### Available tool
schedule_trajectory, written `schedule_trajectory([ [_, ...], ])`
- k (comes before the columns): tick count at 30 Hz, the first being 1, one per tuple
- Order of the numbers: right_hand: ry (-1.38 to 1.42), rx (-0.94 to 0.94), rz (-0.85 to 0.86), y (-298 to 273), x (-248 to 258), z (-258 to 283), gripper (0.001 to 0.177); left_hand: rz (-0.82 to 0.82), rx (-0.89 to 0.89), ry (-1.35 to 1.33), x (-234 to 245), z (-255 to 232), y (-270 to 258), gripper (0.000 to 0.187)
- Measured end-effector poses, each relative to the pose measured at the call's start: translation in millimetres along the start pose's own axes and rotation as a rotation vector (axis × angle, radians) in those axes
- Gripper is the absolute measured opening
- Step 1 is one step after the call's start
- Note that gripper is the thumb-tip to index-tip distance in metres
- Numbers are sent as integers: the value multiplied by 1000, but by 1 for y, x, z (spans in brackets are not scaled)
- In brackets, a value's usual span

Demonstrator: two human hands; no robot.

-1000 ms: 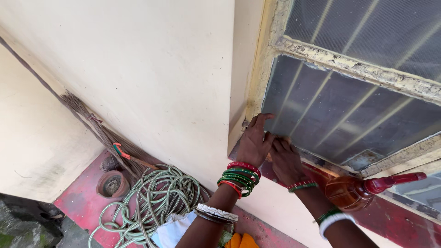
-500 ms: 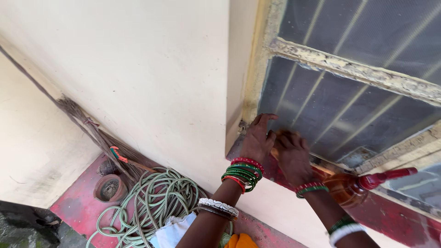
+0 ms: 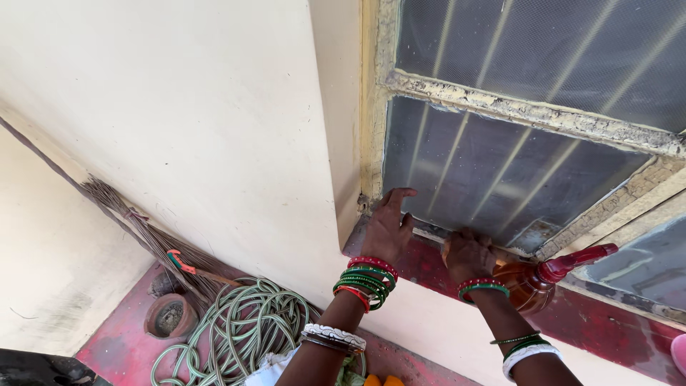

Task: The person wipes the panes and frame of a window using a cloth and a spray bottle.

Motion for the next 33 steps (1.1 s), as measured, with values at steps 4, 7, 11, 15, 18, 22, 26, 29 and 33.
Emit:
schedule_trajectory([
  [4,531,-116,84,11,8,-19,30,-90,-145,23,3,1,-6,38],
  [7,1192,-164,39,12,9,-43,38,-33,-108,44,-8,10,-9,40],
  [11,2121,-192,145,-11,6,-47,37,16,-92,-26,-18,10,-11,42],
  [15,2261,-306,89,-31,20,-38,33,115,-3,-84,-24,-2,-11,33],
  [18,2264,-391,28,-40,28,-32,33,209,16,43,-24,-19,-13,27],
  [22,2350,-446,-27,-45,29,-32,37,373,270,-151,-35,-15,-21,39],
  [26,2385,-255,32,-44,36,-31,46,361,206,-271,-51,6,-12,32],
  [29,2283,-292,88,-44,31,-34,47,197,148,-190,-47,20,-5,23],
  [33,2111,-152,68,-34,24,-44,47,-27,259,-274,-16,28,2,17],
])
Point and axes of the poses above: each hand's wrist, its own y-axis towards the middle knuckle, its own x-axis out of the back of the hand, z = x × y, the point moved 6 cm from there along y, towards the middle knuckle, and after that the axes turned 11 degrees about y, right-handed, at the moved point
